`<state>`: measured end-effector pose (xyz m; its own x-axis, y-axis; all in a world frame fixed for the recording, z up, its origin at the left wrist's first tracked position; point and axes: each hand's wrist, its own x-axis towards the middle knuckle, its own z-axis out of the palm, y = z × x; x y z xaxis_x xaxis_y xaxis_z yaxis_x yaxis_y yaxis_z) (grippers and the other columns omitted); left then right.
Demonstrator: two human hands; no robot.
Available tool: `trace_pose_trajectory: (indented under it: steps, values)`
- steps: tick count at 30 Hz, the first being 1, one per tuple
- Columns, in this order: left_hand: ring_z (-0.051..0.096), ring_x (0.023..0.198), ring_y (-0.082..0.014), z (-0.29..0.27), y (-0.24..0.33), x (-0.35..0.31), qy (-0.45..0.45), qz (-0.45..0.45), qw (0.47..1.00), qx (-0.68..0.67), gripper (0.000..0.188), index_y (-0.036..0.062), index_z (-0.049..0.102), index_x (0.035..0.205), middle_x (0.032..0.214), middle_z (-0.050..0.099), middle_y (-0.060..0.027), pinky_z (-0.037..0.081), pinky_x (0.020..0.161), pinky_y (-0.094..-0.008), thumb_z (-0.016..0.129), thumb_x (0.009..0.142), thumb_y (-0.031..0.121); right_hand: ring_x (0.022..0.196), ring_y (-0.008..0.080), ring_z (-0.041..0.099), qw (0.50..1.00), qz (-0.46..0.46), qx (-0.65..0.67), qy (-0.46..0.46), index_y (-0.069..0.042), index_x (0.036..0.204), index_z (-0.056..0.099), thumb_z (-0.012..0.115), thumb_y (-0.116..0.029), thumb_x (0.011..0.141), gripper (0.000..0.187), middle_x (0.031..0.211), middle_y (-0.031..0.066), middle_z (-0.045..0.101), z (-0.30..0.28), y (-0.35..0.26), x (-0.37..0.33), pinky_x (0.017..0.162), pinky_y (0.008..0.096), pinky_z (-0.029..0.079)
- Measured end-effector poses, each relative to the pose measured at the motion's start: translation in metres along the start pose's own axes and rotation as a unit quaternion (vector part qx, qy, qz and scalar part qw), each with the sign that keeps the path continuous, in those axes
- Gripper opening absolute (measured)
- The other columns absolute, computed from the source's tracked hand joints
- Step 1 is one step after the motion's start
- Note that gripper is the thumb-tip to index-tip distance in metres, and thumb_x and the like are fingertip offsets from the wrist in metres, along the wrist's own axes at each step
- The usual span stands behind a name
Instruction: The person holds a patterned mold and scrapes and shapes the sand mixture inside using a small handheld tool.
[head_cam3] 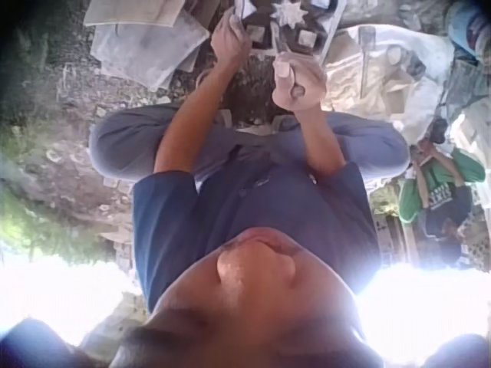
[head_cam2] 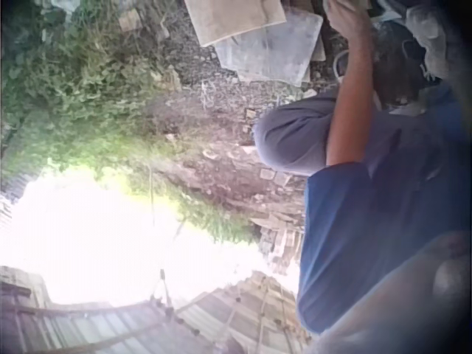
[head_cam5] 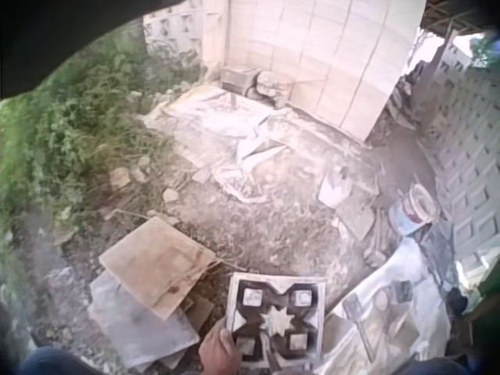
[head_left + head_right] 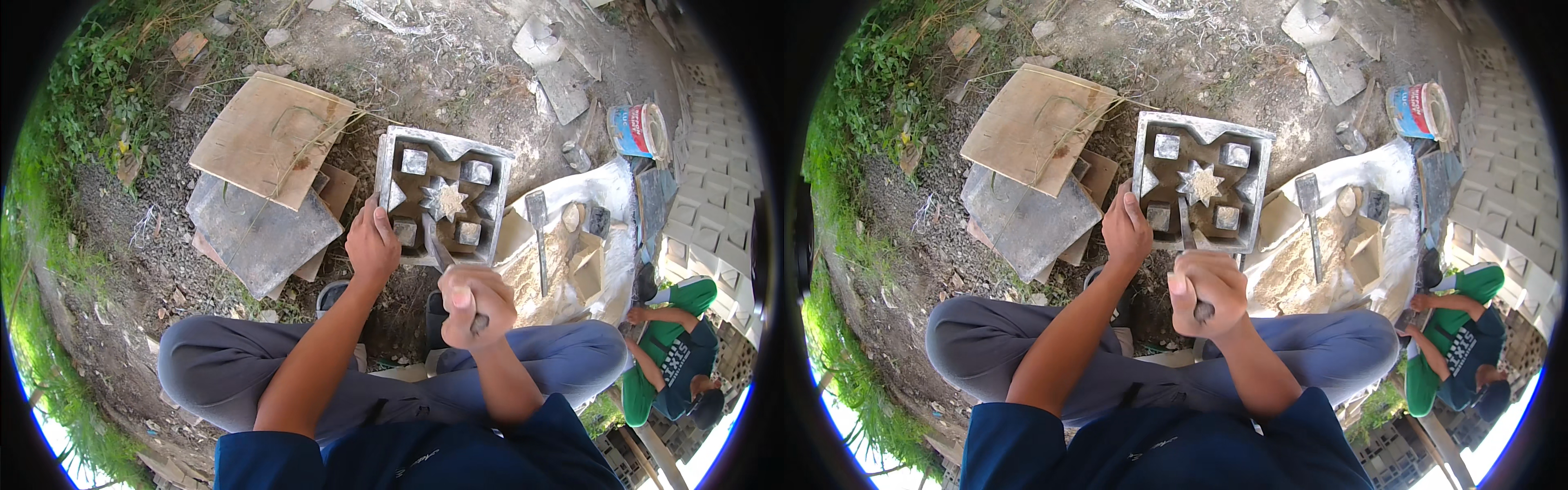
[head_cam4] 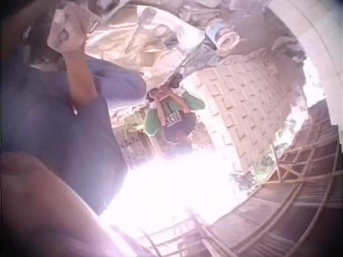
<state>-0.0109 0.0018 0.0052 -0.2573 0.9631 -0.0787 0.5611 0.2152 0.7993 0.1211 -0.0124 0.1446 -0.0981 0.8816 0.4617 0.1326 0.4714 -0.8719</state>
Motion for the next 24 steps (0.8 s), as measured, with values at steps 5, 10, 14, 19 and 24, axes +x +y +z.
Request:
trace_pose_trajectory:
  steps: [5, 10, 14, 19, 24]
  values:
    - [0.063, 0.094, -0.0495, 0.004, 0.006, 0.0, -0.005, -0.01, 0.999, -0.039, 0.056, 0.0022, 0.061, 0.125, 0.103, 0.067, -0.0263, 0.05, 0.08, -0.0559, 0.024, 0.11, 0.041, 0.04, 0.0205, 0.04, 1.0, -0.011, 0.015, 0.014, -0.004, 0.061, 0.038, 0.056, -0.003, 0.095, 0.038, 0.052, 0.006, 0.041, 0.0, 0.024, -0.008, 0.042, 0.0319, 0.039]
    - [0.064, 0.092, -0.0487, 0.004, 0.0, 0.0, 0.013, -0.002, 0.999, -0.038, 0.059, -0.0016, 0.062, 0.122, 0.101, 0.068, -0.0263, 0.051, 0.079, -0.0528, 0.023, 0.111, 0.04, 0.038, 0.0148, 0.038, 0.992, -0.085, 0.088, 0.022, -0.004, 0.066, 0.036, 0.049, -0.011, 0.103, 0.041, 0.05, 0.0033, 0.04, -0.005, 0.002, 0.007, 0.036, 0.0313, 0.033]
    - [0.066, 0.091, -0.0473, 0.005, -0.004, -0.001, 0.012, -0.019, 0.999, -0.044, 0.059, -0.0039, 0.063, 0.121, 0.098, 0.068, -0.0276, 0.051, 0.079, -0.0502, 0.023, 0.111, 0.039, 0.04, 0.0194, 0.039, 0.995, -0.02, 0.084, 0.058, -0.003, 0.062, 0.038, 0.055, -0.002, 0.095, 0.037, 0.053, 0.0045, 0.04, -0.006, 0.016, 0.012, 0.04, 0.0327, 0.036]
    - [0.066, 0.087, -0.0473, 0.004, -0.002, 0.001, 0.006, -0.024, 0.999, -0.042, 0.061, -0.0063, 0.063, 0.119, 0.096, 0.069, -0.027, 0.051, 0.076, -0.0483, 0.023, 0.111, 0.039, 0.036, 0.0139, 0.041, 0.998, 0.039, 0.011, 0.042, -0.008, 0.065, 0.034, 0.052, -0.025, 0.107, 0.049, 0.045, 0.001, 0.041, -0.001, 0.031, 0.019, 0.04, 0.0311, 0.044]
    - [0.067, 0.084, -0.0446, 0.005, -0.004, 0.0, 0.018, -0.001, 0.998, -0.054, 0.06, -0.0064, 0.063, 0.118, 0.094, 0.068, -0.0265, 0.051, 0.075, -0.0474, 0.024, 0.111, 0.038, 0.038, 0.0172, 0.039, 0.989, -0.038, 0.129, 0.054, -0.004, 0.064, 0.039, 0.058, -0.003, 0.097, 0.038, 0.053, 0.0028, 0.041, -0.01, -0.002, 0.025, 0.039, 0.0333, 0.037]
